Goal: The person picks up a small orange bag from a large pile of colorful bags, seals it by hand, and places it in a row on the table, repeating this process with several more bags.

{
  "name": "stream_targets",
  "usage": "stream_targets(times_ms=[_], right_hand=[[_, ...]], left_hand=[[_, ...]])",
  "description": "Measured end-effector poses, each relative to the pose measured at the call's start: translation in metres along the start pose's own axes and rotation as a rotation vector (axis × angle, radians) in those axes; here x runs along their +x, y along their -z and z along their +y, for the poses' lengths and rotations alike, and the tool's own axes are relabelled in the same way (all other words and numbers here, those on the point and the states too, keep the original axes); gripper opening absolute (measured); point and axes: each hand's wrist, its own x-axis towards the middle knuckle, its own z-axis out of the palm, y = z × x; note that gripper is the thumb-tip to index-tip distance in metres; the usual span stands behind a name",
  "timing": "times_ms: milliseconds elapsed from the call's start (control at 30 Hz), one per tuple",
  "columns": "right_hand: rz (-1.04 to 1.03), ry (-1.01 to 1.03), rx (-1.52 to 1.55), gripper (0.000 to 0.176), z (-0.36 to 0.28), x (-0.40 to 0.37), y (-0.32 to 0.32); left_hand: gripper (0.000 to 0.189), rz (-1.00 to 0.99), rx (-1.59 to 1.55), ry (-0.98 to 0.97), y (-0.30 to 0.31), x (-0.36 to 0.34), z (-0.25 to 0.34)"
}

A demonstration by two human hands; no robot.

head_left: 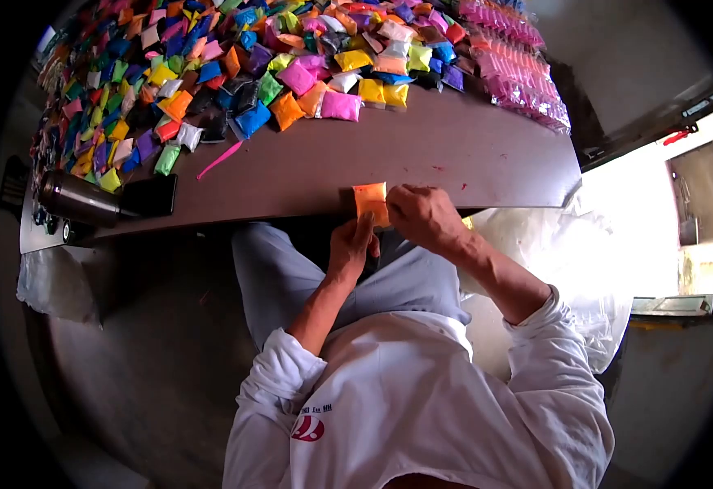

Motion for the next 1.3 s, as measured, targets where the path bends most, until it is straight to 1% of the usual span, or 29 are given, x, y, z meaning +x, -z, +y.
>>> stream_targets(times_ms=[33,100,133,167,233,267,300,367,433,500,567,633,667,700,767,800,833,900,933,1000,1033,1133,1167,1233,1267,1300], right_hand=[[0.0,-0.004,-0.001,0.009,0.004,-0.001,-0.003],[-0.01,-0.096,0.011,0.01,0.016,0.003,-0.008],[0.033,-0.08,-0.012,0.011,0.017,0.006,-0.007],[0.034,-0.082,-0.01,0.011,0.018,0.006,-0.007],[0.006,-0.145,-0.09,0.005,0.02,0.012,-0.002],[0.004,-0.153,-0.033,0.005,0.016,0.009,-0.001],[-0.003,-0.152,-0.032,0.005,0.011,0.004,-0.003],[0.01,-0.047,-0.013,0.008,0.004,-0.004,-0.01],[0.026,-0.049,-0.032,0.008,0.009,-0.003,-0.015],[0.037,-0.119,-0.029,0.007,0.017,0.007,-0.013],[0.015,-0.119,-0.08,0.008,0.015,0.013,-0.004],[-0.048,-0.049,-0.046,0.009,0.005,0.01,-0.001],[-0.016,0.042,-0.047,0.011,0.002,0.006,-0.006],[-0.018,0.042,-0.046,0.011,0.005,0.006,-0.008],[-0.058,-0.041,-0.039,0.011,0.015,0.008,-0.011],[-0.012,-0.037,-0.018,0.012,0.019,0.012,-0.011],[-0.011,-0.038,-0.019,0.012,0.019,0.012,-0.01],[-0.045,-0.11,-0.086,0.012,0.017,0.018,-0.007],[-0.045,-0.106,-0.086,0.012,0.012,0.016,-0.006],[-0.08,0.02,-0.026,0.013,0.0,0.008,-0.004],[-0.082,0.021,-0.024,0.013,0.002,0.008,-0.007],[-0.012,-0.065,-0.039,0.012,0.016,0.011,-0.012],[-0.01,-0.065,-0.04,0.012,0.02,0.013,-0.01],[-0.019,-0.132,-0.095,0.012,0.021,0.021,-0.004],[-0.03,-0.125,-0.04,0.012,0.017,0.019,-0.002],[-0.032,-0.119,-0.038,0.012,0.008,0.018,-0.001]], left_hand=[[0.047,-0.02,-0.012,-0.008,0.0,0.002,0.0],[0.047,-0.02,-0.014,-0.028,-0.002,0.006,0.0],[0.047,-0.016,-0.011,-0.046,-0.002,0.006,0.0],[0.047,-0.016,-0.009,-0.044,-0.002,0.003,0.0],[0.046,-0.004,-0.003,-0.052,-0.003,0.005,0.004],[0.046,-0.002,-0.005,-0.054,-0.002,0.005,0.004],[0.045,-0.008,-0.037,-0.028,-0.002,0.005,0.003],[0.045,-0.009,-0.069,0.006,-0.001,0.002,-0.001],[0.044,-0.018,-0.026,-0.034,-0.001,0.004,-0.001],[0.043,-0.02,-0.021,-0.041,-0.002,0.005,0.002],[0.043,-0.024,-0.013,-0.058,-0.002,0.007,0.004],[0.044,-0.004,-0.031,-0.042,0.0,0.007,-0.002],[0.044,-0.001,-0.033,-0.04,0.0,0.007,-0.006],[0.044,0.0,-0.033,-0.05,0.0,0.006,-0.005],[0.045,0.002,-0.036,-0.06,-0.002,0.006,-0.003],[0.044,0.004,-0.025,-0.072,-0.004,0.007,-0.001],[0.044,0.004,-0.013,-0.086,-0.004,0.007,0.001],[0.044,0.001,-0.009,-0.073,-0.003,0.006,0.004],[0.044,0.001,-0.007,-0.056,-0.002,0.006,0.004],[0.044,0.002,-0.025,-0.043,0.0,0.005,0.0],[0.044,0.0,-0.042,-0.028,0.001,0.004,-0.002],[0.046,0.015,0.002,-0.046,-0.004,0.005,0.003],[0.046,0.014,0.003,-0.048,-0.004,0.004,0.004],[0.046,-0.01,-0.003,-0.075,-0.003,0.004,0.009],[0.046,-0.007,-0.003,-0.081,-0.002,0.003,0.01],[0.046,0.019,0.001,-0.026,-0.002,0.001,0.009]])
